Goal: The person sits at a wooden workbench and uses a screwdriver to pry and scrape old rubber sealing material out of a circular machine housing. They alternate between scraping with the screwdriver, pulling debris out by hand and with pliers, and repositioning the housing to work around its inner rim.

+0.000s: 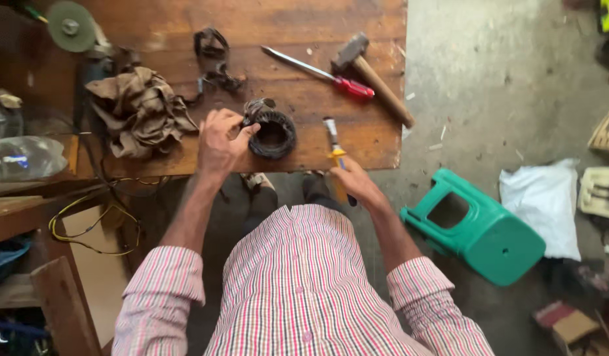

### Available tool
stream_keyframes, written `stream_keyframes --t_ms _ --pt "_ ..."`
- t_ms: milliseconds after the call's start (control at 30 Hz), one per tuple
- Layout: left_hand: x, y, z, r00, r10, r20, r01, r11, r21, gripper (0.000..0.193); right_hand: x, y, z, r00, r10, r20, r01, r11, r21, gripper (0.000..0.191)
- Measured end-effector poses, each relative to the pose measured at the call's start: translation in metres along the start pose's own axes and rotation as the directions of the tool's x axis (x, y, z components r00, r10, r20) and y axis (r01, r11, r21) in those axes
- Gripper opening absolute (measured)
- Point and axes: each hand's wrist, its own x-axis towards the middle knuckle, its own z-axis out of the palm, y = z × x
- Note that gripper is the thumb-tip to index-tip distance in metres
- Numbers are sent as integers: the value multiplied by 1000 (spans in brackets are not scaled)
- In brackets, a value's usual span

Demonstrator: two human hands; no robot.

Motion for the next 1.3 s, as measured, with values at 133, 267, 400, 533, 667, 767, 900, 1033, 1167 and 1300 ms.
stream_keyframes --t_ms 133,267,400,533,667,767,900,1033,1167,1300 --pt "-6 9 -18 952 -262 155 305 825 -476 32 6 -8 -6 895 -295 -335 97 862 -498 56" --pt "-14 27 -36 924 -283 258 383 701 -602 31 -11 -70 -4 646 -671 -364 383 697 -607 68" --pt "-16 42 -59 877 -197 438 447 669 -594 33 -42 -148 -8 526 -845 -98 762 520 -386 57" --pt "-14 44 -74 905 -34 423 218 893 -393 41 -48 -194 -13 473 -855 213 840 364 -403 38" --pt "-20 39 -76 960 203 191 -148 952 -268 46 -43 -203 -5 625 -740 250 780 600 -176 30" --pt "-28 35 -71 921 48 387 182 826 -534 51 -44 -202 6 645 -749 152 763 644 -58 25" --pt "-38 28 -62 926 -23 376 295 666 -686 50 -45 -199 19 699 -706 114 714 684 -148 23" --pt "-42 13 -53 982 -43 186 114 914 -389 38 -33 -197 43 730 -678 89 673 690 -265 25" --pt "-46 -9 -40 999 48 0 -48 997 58 16 -15 -199 76 860 -511 2 499 839 -217 25" --pt "-36 -61 -39 997 -46 -56 42 997 -65 20 8 -210 96 745 -667 3 645 719 -260 54"
